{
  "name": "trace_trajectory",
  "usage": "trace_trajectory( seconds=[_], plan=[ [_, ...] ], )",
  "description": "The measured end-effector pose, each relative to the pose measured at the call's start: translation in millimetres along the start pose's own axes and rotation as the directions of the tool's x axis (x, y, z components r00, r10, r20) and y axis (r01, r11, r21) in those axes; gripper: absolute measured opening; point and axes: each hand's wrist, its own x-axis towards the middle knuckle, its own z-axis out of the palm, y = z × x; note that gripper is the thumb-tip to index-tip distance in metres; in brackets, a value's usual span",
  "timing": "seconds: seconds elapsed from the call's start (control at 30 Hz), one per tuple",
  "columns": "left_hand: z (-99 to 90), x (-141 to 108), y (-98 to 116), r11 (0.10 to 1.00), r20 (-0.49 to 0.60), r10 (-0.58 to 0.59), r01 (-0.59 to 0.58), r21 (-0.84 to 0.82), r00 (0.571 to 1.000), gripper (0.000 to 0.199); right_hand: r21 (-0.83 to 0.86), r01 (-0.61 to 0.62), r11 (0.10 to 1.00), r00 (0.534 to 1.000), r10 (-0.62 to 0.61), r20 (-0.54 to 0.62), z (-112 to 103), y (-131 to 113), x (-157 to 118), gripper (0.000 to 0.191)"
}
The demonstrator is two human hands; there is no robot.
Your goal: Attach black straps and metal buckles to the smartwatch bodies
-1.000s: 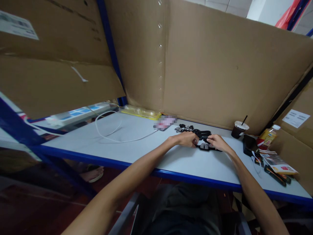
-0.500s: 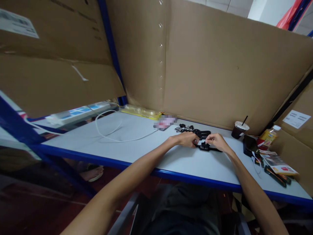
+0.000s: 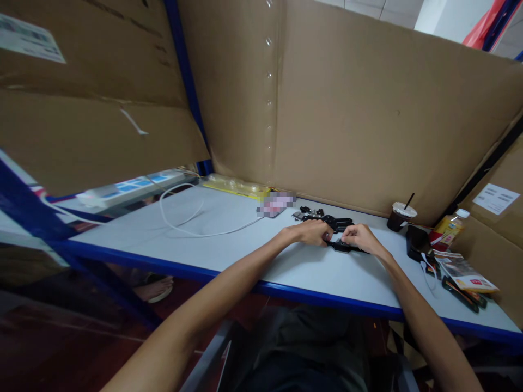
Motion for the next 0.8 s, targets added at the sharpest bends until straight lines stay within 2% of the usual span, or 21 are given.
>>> trace_trajectory(
  seconds=[0.1,0.17,0.23,0.3,0.4,0.53,0.67,0.8],
  plan=[
    [-0.2,-0.3,0.2,1.0,-0.008,0.004,-0.004,0.003,1.0,0.011,0.007,0.033,0.999,0.987,-0.032,-0.16,-7.8,0.5,0.7,0.023],
    [-0.3,-0.3,0.1,1.0,-0.01,0.008,-0.008,-0.003,1.0,0.01,-0.055,0.028,0.998,0.949,-0.044,-0.312,-17.1,1.9,0.3,0.027],
    [-0.4,-0.3,0.1,1.0,-0.009,0.011,-0.012,-0.009,1.0,0.01,-0.193,-0.038,0.981,0.902,-0.05,-0.429,-27.2,4.6,-1.2,0.025],
    [-0.3,-0.3,0.3,1.0,-0.007,0.01,-0.01,-0.008,1.0,0.01,-0.339,-0.159,0.927,0.876,-0.026,-0.481,-34.7,8.2,-3.3,0.021],
    [-0.6,-0.7,1.0,1.0,-0.01,0.004,-0.004,-0.002,1.0,0.009,-0.469,-0.237,0.851,0.911,0.027,-0.411,-36.9,12.6,-5.9,0.013],
    [-1.7,-1.6,2.1,1.0,-0.008,0.0,0.0,-0.013,1.0,0.01,-0.55,-0.182,0.815,0.967,0.047,-0.25,-26.3,11.9,-6.7,0.011],
    [-2.1,-1.6,2.4,1.0,-0.007,0.003,-0.003,-0.017,1.0,0.012,-0.607,-0.188,0.772,0.975,0.073,-0.209,-16.0,8.6,-6.5,0.013],
    [-1.1,-1.1,0.8,0.999,-0.021,0.038,-0.038,-0.019,0.999,0.008,-0.632,-0.168,0.757,0.983,0.077,-0.169,-14.7,9.3,-6.3,0.014]
  ],
)
